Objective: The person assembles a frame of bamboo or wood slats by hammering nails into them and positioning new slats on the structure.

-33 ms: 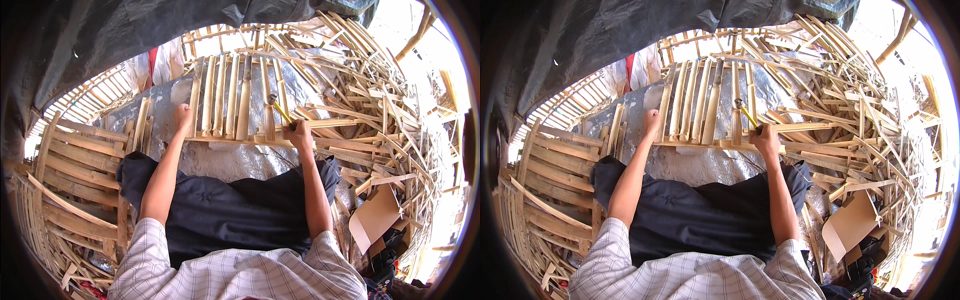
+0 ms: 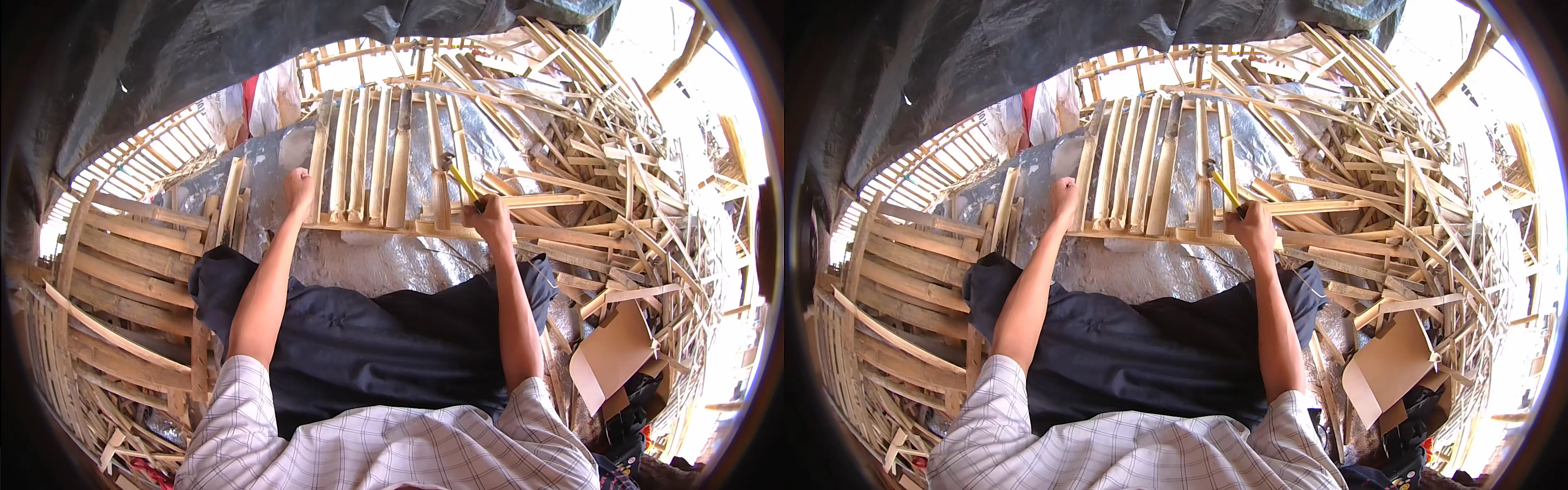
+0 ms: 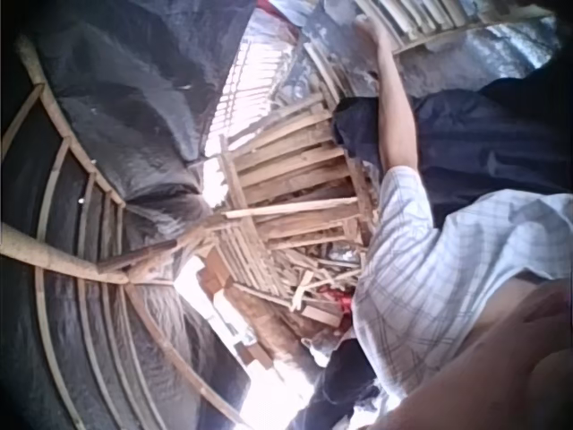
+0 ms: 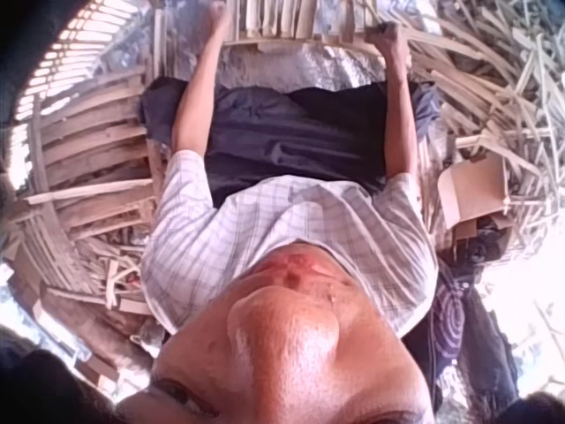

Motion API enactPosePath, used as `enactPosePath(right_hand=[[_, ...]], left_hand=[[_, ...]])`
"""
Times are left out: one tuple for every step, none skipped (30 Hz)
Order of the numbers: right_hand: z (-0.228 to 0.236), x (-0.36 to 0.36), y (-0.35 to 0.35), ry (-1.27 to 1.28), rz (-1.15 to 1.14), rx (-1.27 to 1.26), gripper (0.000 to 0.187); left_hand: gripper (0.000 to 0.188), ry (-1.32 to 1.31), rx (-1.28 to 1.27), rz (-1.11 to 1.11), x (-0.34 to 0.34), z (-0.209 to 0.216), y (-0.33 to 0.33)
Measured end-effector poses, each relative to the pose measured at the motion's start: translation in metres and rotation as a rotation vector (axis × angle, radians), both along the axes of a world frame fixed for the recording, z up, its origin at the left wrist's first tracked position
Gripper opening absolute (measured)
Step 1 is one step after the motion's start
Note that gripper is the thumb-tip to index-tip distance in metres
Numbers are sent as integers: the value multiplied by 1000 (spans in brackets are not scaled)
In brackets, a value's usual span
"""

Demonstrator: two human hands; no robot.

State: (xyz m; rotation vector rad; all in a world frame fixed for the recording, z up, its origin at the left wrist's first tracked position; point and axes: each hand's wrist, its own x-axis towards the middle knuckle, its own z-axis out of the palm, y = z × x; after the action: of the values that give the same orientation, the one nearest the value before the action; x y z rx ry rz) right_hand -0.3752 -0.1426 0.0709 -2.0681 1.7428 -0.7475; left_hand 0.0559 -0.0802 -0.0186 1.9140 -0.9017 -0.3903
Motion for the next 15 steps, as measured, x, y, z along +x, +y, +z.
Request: enactPosePath(right_hand=[[2,1,1,9,30,38,37],[4,4,0,16,61,77,37],[3,4,0,25,89,117,37],[2,5,-2,4,112,222,37],[-1,9,-2,-5,118,170,37],[-9,6,-1,-4,109,123,37],[-14,8,1,-11,107,73,36],[-19,9,4,-13,113,-8,35],[-16,14,8,-1,122,-25,36],[-19,19,6,0,123,28,36],[-21,21,4,3,122,82,36],[-19,25,4,18,136,85,35],[-18,28,4,36,148,87,35],[-17,29,5,54,159,91,35],[-13,30,8,57,151,68,34]], left_hand=[[15,37,-16,17,0,-1,1],[15,72,-32,36,1,-1,1],[15,108,-46,53,0,0,2],[15,116,-86,52,1,2,2],[15,106,-117,48,3,4,4],[16,109,-142,31,-6,8,4],[16,102,-170,19,-6,12,4],[17,90,-164,-19,-3,17,6],[17,68,-156,-16,5,21,8],[17,47,-147,-15,11,23,9],[17,29,-139,-16,16,24,10],[18,61,-111,-19,26,24,12],[19,23,-72,1,26,18,15],[20,-13,-33,21,26,11,17],[21,-53,3,41,26,7,19]])
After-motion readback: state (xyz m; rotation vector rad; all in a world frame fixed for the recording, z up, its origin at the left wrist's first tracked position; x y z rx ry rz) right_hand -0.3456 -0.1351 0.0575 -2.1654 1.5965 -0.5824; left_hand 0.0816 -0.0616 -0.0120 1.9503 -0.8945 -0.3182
